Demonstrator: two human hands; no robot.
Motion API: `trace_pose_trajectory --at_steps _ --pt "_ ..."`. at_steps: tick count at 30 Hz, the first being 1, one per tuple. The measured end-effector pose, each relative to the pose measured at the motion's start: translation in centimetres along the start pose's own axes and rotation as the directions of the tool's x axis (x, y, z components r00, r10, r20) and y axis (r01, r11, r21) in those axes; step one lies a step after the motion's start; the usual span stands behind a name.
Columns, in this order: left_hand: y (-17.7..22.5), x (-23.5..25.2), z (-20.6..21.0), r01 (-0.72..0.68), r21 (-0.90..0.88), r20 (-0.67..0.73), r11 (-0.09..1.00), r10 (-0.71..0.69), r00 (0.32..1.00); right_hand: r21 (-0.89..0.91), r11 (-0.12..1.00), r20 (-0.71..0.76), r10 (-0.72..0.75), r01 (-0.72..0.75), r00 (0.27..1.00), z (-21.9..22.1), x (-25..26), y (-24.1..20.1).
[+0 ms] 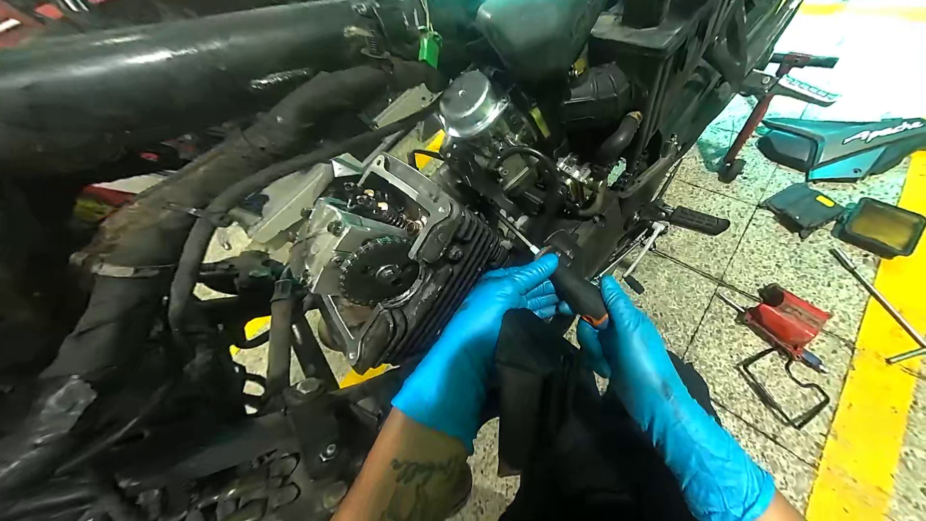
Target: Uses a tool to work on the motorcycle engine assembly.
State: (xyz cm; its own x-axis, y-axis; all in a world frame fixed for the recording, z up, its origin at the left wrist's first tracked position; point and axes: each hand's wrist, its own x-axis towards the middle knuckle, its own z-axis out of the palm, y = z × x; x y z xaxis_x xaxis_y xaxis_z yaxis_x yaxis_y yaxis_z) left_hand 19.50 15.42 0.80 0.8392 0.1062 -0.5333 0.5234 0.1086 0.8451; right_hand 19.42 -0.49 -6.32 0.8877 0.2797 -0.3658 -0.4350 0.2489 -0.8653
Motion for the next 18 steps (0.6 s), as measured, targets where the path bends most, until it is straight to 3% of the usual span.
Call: trace_pose_trajectory --at_steps 1,2,3,4,5,6,7,8,9,10,11,12,13,14,15,16,17,18 --pt "1.0 0.0 1.4 0.077 -0.031 -0.092 0.997 -0.080 0.993 -0.285 0.942 -0.017 -0.189 0.177 0.982 -0.4 -0.2 0.5" --pt "1.2 0.5 1.6 0.116 -0.086 -0.108 0.990 -0.125 0.986 -0.560 0.754 -0.015 -0.423 0.343 0.906 -0.8 -0.1 1.5" --pt "1.1 0.9 1.7 0.134 -0.111 -0.105 0.985 -0.145 0.984 -0.723 0.529 0.040 -0.610 0.444 0.791 -1.1 0.2 2.3" --pt "0.9 1.1 1.7 0.144 -0.120 -0.111 0.982 -0.157 0.981 -0.771 0.412 0.075 -0.699 0.486 0.711 -1.0 0.7 2.9" --pt "0.7 1.5 1.5 0.151 -0.128 -0.118 0.980 -0.166 0.979 -0.757 0.438 0.045 -0.705 0.485 0.707 -0.8 0.9 3.2" --pt "-0.1 2.3 1.0 0.139 -0.142 -0.099 0.980 -0.153 0.983 -0.663 0.607 -0.046 -0.617 0.438 0.785 -0.4 0.8 2.9" --pt "-1.9 4.0 -0.4 0.089 -0.148 -0.007 0.985 -0.091 0.996 -0.439 0.841 -0.116 -0.401 0.316 0.909 0.1 0.7 2.0" --pt "-4.8 6.7 -2.7 0.016 -0.155 0.153 0.988 0.008 0.988 -0.158 0.979 -0.089 -0.141 0.126 0.986 0.3 0.6 0.8" --pt "-6.9 8.7 -4.2 -0.028 -0.149 0.250 0.988 0.065 0.966 0.015 0.999 -0.025 0.031 -0.031 0.999 0.2 0.6 0.2" --pt "-7.7 9.4 -4.8 -0.045 -0.148 0.287 0.988 0.086 0.954 0.019 0.997 0.007 0.070 -0.070 0.998 -0.1 0.5 0.1" --pt "-7.0 8.7 -4.4 -0.034 -0.152 0.260 0.988 0.073 0.963 -0.148 0.989 -0.005 -0.021 0.020 1.000 -0.4 0.3 0.2" --pt "-5.0 6.7 -3.1 -0.009 -0.153 0.188 0.988 0.038 0.981 -0.428 0.883 -0.022 -0.221 0.190 0.975 -0.8 0.2 0.6" --pt "-2.1 3.9 -0.8 0.048 -0.140 0.031 0.989 -0.044 0.999 -0.687 0.642 0.007 -0.462 0.340 0.887 -1.2 0.3 1.3" --pt "-0.1 2.2 0.8 0.097 -0.126 -0.075 0.987 -0.107 0.991 -0.799 0.431 0.075 -0.619 0.419 0.781 -1.4 0.6 2.0" --pt "0.8 1.4 1.5 0.129 -0.107 -0.124 0.986 -0.142 0.982 -0.817 0.363 0.094 -0.682 0.448 0.726 -1.3 0.9 2.4" --pt "0.9 1.4 1.5 0.130 -0.096 -0.125 0.987 -0.142 0.982 -0.780 0.448 0.041 -0.660 0.437 0.750 -1.0 1.0 2.3" --pt "-0.1 2.0 0.7 0.082 -0.092 -0.079 0.992 -0.089 0.993 -0.635 0.680 -0.052 -0.511 0.367 0.858 -0.4 0.8 1.7" --pt "-2.1 3.4 -1.2 0.001 -0.104 0.047 0.995 0.004 0.999 -0.340 0.920 -0.082 -0.238 0.197 0.968 0.2 0.6 0.7"
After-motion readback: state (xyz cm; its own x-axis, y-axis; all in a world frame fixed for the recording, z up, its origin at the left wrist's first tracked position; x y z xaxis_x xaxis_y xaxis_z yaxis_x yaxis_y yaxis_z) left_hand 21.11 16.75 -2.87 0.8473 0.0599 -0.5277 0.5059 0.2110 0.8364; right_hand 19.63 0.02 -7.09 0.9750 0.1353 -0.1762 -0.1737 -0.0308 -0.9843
